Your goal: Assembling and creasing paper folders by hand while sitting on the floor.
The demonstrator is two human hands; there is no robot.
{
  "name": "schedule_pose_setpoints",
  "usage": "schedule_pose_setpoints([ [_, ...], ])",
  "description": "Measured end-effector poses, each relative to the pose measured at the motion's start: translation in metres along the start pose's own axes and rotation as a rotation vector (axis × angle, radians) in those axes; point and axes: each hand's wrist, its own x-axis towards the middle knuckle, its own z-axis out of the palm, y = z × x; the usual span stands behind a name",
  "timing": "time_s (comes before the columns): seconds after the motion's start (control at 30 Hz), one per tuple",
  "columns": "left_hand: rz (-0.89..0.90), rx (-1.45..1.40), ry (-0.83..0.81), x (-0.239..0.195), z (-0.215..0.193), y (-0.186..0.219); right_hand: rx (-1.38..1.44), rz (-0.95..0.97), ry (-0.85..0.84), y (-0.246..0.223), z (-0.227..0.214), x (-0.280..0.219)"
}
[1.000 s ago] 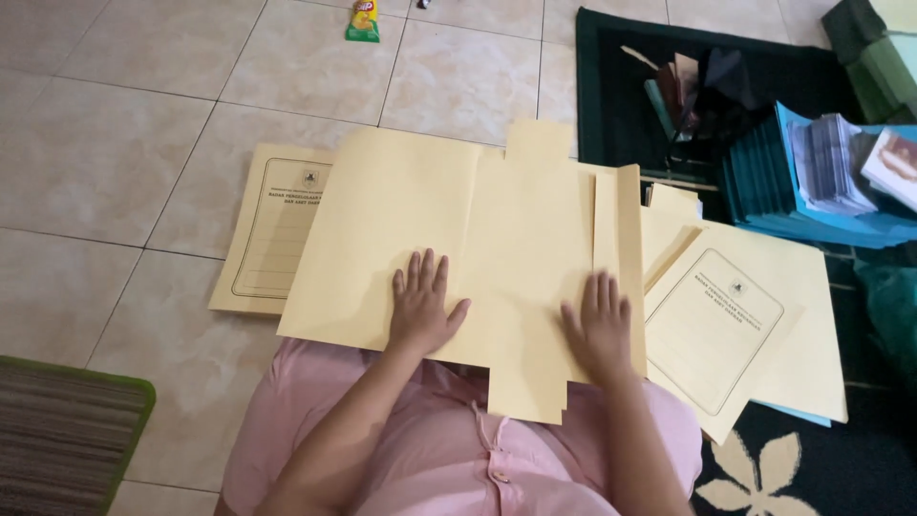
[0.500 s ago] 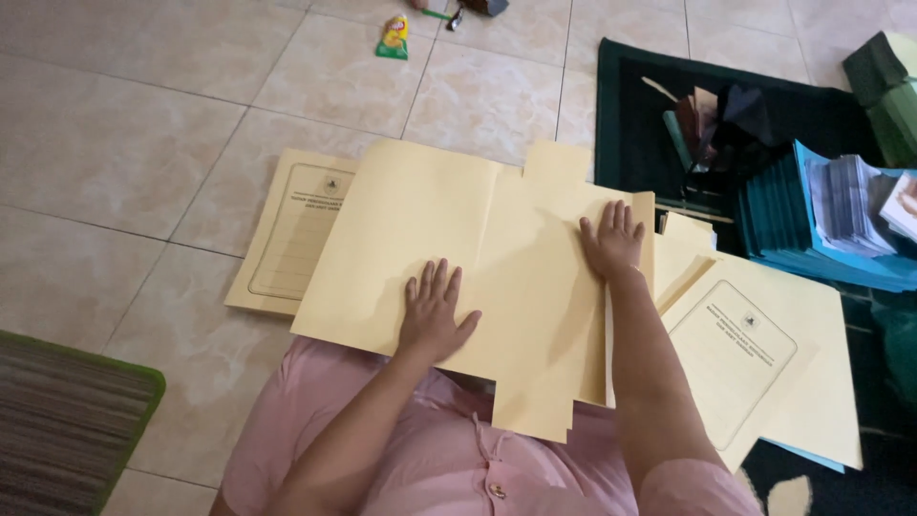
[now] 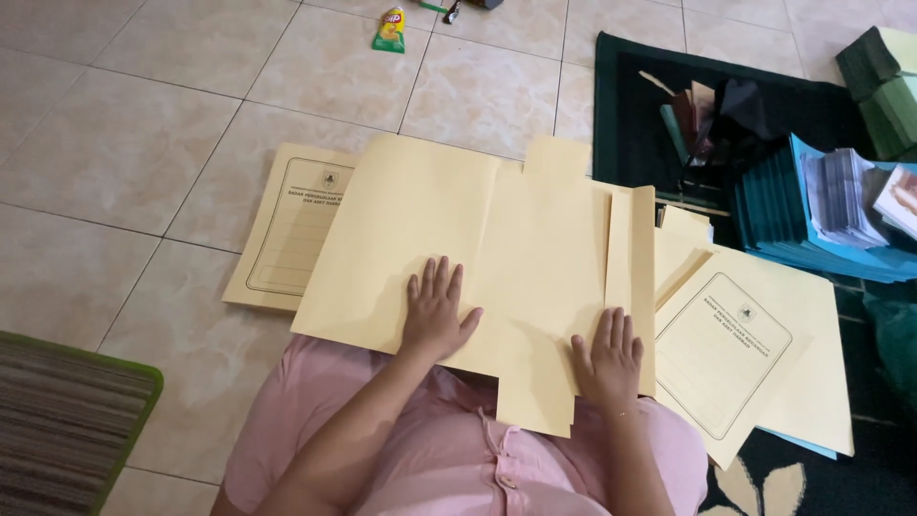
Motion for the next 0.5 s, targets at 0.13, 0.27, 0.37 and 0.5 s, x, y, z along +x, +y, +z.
schedule_pose_setpoints([
  [0.13,0.006,0.010,0.012,0.002,0.001,-0.001,-0.047,-0.017,0.012,-0.010,-0.016,0.035],
  [0.27,0.002,0.022,0.006,0.005,0.002,-0.003,-0.152,-0.050,0.064,-0.013,-0.022,0.116],
  [0.37,0.007,0.009,0.020,0.004,0.001,-0.003,-0.160,-0.041,0.075,-0.011,-0.019,0.171],
  [0.5,0.014,0.014,0.042,0.005,0.006,-0.005,-0.126,0.013,0.051,-0.004,-0.009,0.201],
])
